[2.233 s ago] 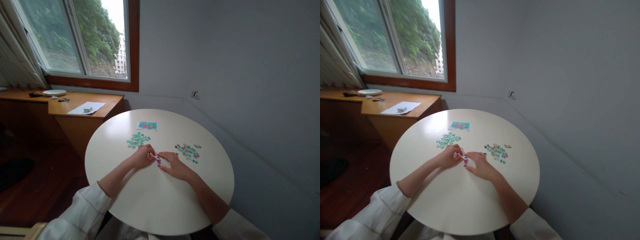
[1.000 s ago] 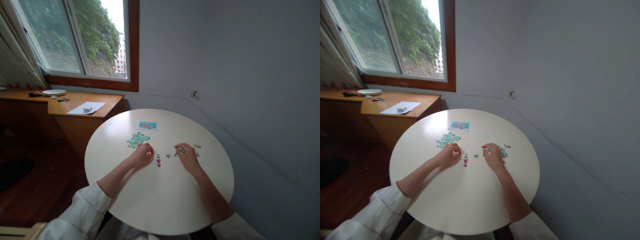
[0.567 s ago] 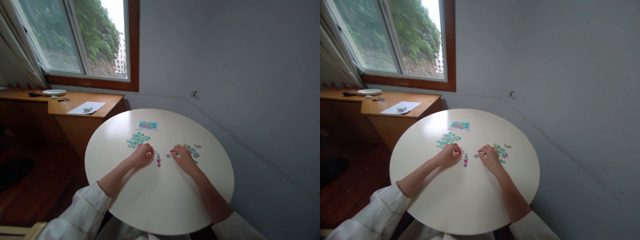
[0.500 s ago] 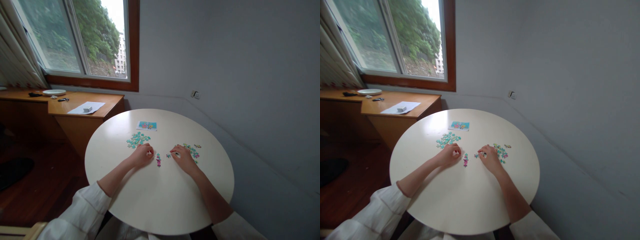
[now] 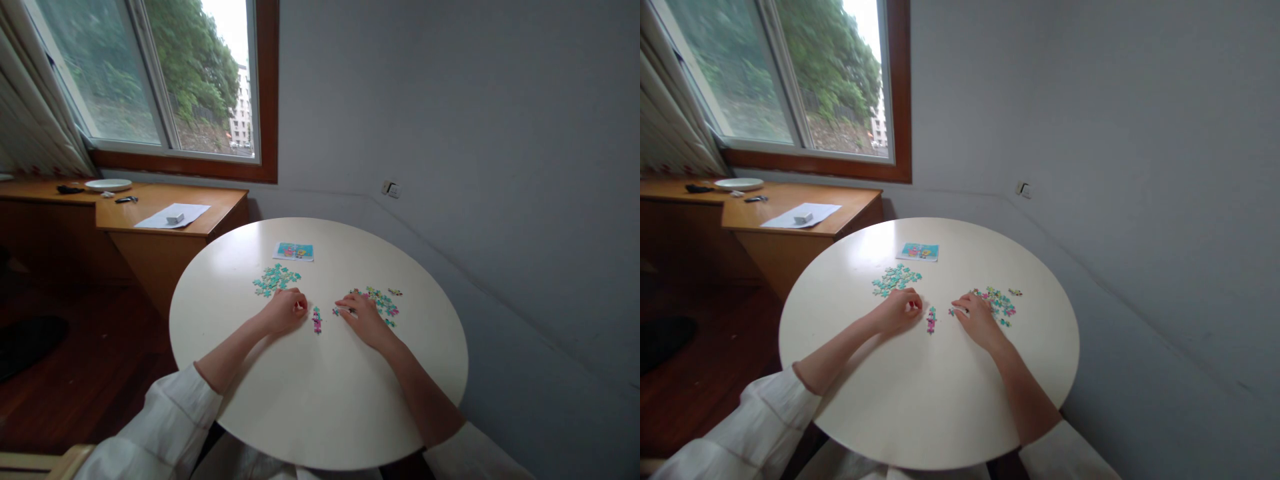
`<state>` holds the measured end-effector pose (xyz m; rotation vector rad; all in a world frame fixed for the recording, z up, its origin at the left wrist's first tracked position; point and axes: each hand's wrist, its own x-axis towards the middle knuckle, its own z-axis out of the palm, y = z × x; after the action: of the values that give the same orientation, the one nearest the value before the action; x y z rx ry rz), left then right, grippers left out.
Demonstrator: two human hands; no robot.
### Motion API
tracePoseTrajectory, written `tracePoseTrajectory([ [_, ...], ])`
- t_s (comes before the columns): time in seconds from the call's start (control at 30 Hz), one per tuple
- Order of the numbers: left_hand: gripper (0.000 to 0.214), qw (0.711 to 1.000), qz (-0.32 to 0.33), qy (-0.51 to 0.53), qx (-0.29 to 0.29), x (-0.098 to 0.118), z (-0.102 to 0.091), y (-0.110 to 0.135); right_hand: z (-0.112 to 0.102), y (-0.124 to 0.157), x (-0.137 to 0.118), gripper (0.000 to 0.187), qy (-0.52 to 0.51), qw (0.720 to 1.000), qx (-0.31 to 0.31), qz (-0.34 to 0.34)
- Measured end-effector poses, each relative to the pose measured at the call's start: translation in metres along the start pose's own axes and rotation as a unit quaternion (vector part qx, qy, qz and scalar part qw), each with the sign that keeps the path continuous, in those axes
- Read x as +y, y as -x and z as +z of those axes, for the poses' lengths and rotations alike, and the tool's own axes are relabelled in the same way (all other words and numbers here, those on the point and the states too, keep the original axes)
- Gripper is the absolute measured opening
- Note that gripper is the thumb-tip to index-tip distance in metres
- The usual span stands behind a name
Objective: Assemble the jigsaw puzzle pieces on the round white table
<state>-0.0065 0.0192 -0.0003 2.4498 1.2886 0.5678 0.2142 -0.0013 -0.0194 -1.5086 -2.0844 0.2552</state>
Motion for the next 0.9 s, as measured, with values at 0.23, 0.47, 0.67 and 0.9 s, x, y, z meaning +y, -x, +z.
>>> tracePoseTrajectory([
  [0.23,0.016,1.000,-0.002,-0.001,-0.002,0.0019,-0.0012,0.0009,-0.0011,0.0032,-0.0021,0.022,0.022,0.999,-0.035,-0.014],
  [0.47,0.016,1.000,0.001,0.000,-0.005,0.0018,-0.0017,0.0009,-0.0034,0.0027,-0.0039,0.017,0.013,0.999,-0.037,-0.008],
  [0.67,0.016,1.000,-0.006,-0.004,-0.007,0.0026,-0.0015,0.0005,-0.0024,0.0025,-0.0023,0.017,0.019,0.999,-0.029,-0.003],
  [0.9,0.017,1.000,-0.007,-0.007,-0.008,0.0028,-0.0015,0.0006,0.0000,0.0029,0.0003,0.019,0.029,0.999,-0.022,0.006],
])
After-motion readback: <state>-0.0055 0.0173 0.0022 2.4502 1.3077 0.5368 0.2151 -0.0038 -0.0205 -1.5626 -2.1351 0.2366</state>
